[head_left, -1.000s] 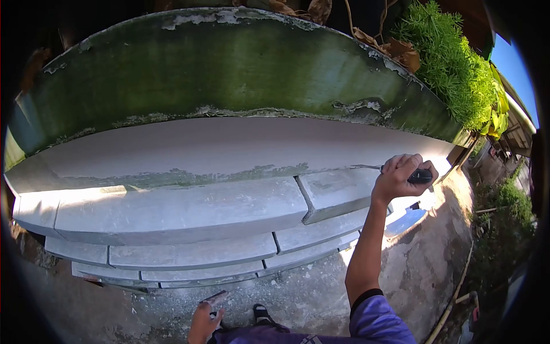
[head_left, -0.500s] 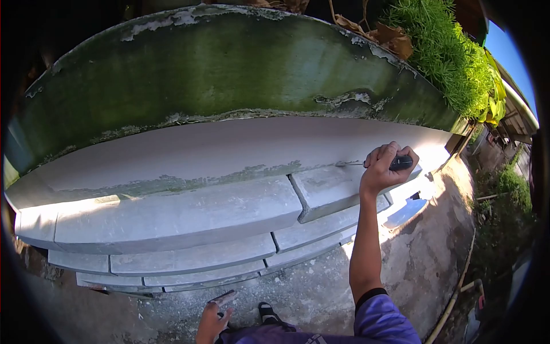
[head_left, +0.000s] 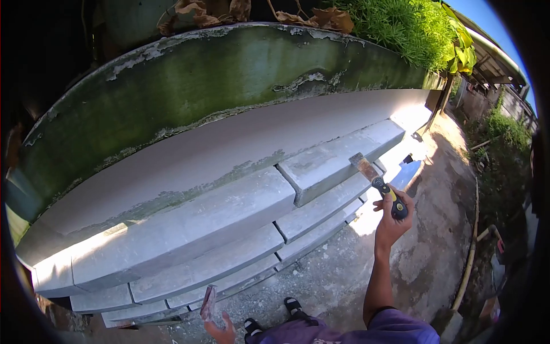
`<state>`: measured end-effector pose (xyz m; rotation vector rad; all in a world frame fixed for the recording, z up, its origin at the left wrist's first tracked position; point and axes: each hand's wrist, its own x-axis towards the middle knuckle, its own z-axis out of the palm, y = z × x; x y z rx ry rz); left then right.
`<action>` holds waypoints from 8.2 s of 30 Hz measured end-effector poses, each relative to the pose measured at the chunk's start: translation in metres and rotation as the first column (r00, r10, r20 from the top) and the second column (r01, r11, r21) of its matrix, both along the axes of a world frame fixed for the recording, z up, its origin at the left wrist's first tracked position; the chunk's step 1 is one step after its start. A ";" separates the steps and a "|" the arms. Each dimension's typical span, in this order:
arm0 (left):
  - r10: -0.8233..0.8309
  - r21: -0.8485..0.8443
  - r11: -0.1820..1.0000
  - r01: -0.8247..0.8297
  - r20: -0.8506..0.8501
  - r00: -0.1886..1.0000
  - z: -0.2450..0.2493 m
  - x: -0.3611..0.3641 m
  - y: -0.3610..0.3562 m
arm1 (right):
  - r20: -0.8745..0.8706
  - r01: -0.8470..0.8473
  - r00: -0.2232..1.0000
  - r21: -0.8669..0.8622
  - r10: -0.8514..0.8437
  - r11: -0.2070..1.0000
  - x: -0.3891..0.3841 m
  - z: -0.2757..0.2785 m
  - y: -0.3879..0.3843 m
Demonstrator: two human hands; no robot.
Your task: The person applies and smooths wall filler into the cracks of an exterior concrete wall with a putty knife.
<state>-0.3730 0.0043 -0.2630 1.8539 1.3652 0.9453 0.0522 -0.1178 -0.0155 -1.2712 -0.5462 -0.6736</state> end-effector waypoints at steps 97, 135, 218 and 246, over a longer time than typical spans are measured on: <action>0.300 -0.512 0.859 0.015 0.528 0.795 -0.034 -0.497 0.085 | 0.352 -0.102 0.894 -0.438 0.275 0.893 -0.578 0.055 0.330; 0.108 -0.429 0.872 0.236 0.639 0.762 -0.064 -0.394 0.132 | 0.381 -0.120 0.900 -0.253 0.213 0.960 -0.568 0.046 0.369; -0.034 -0.412 0.860 0.300 0.541 0.841 -0.089 -0.422 0.145 | 0.265 -0.195 0.918 -0.345 0.295 0.918 -0.564 0.035 0.342; 0.005 -0.391 0.875 0.287 0.599 0.801 -0.066 -0.425 0.155 | 0.282 -0.176 0.922 -0.309 0.267 0.935 -0.568 0.037 0.343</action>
